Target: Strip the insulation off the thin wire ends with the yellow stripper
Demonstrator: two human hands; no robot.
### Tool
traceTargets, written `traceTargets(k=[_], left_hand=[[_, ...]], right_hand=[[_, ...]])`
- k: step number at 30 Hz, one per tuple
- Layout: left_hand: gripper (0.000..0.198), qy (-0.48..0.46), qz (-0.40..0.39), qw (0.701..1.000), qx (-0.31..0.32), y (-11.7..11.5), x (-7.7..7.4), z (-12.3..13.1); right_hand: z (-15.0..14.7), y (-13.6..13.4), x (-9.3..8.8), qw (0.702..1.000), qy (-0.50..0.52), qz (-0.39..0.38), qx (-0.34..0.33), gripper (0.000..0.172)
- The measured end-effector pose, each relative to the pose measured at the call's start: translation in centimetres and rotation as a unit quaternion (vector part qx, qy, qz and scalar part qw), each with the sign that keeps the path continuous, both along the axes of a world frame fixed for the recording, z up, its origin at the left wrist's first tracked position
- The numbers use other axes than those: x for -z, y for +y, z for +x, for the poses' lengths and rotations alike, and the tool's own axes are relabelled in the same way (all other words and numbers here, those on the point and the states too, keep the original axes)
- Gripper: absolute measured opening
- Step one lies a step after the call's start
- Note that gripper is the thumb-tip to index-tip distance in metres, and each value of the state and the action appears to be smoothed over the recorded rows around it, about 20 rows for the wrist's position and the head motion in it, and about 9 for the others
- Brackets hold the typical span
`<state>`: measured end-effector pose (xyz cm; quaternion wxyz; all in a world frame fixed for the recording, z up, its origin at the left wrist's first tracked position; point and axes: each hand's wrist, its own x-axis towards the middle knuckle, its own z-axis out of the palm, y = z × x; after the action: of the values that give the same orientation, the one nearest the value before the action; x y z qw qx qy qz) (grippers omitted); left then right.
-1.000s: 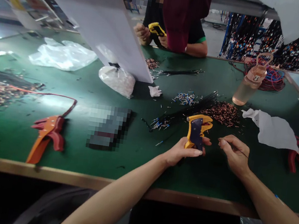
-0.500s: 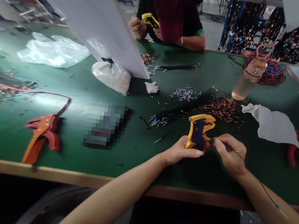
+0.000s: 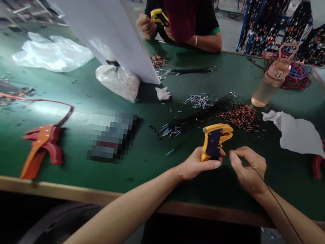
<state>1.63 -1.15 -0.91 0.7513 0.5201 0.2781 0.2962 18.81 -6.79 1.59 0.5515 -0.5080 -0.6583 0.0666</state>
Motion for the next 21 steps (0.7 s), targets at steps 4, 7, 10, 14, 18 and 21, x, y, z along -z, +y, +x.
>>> traceTargets(k=[4,7,10,14,18,21], left_hand=[[0.038,0.019,0.022,1.000,0.000,-0.1,-0.3,0.1],[0.038,0.042,0.043,0.998,0.002,-0.1,-0.7,0.1],[0.039,0.062,0.053,0.997,-0.003,-0.2,-1.1,0.1],[0.040,0.083,0.054,0.995,-0.018,-0.5,-1.4,0.2],[0.042,0.102,0.057,0.993,-0.024,-0.6,-1.3,0.4],[0.043,0.111,0.070,0.991,-0.022,-0.7,-1.3,0.3]], right_hand=[[0.1,-0.1,0.1,1.000,-0.010,-0.005,0.001,0.019],[0.0,-0.2,0.0,1.000,-0.008,-0.011,-0.005,0.020],[0.0,-0.2,-0.2,1.000,-0.006,-0.014,-0.006,0.020],[-0.1,-0.2,-0.4,1.000,-0.013,-0.013,-0.001,0.022],[-0.1,-0.2,-0.3,1.000,-0.013,-0.005,-0.005,0.022],[-0.1,-0.3,-0.3,1.000,-0.005,-0.008,0.002,0.023]])
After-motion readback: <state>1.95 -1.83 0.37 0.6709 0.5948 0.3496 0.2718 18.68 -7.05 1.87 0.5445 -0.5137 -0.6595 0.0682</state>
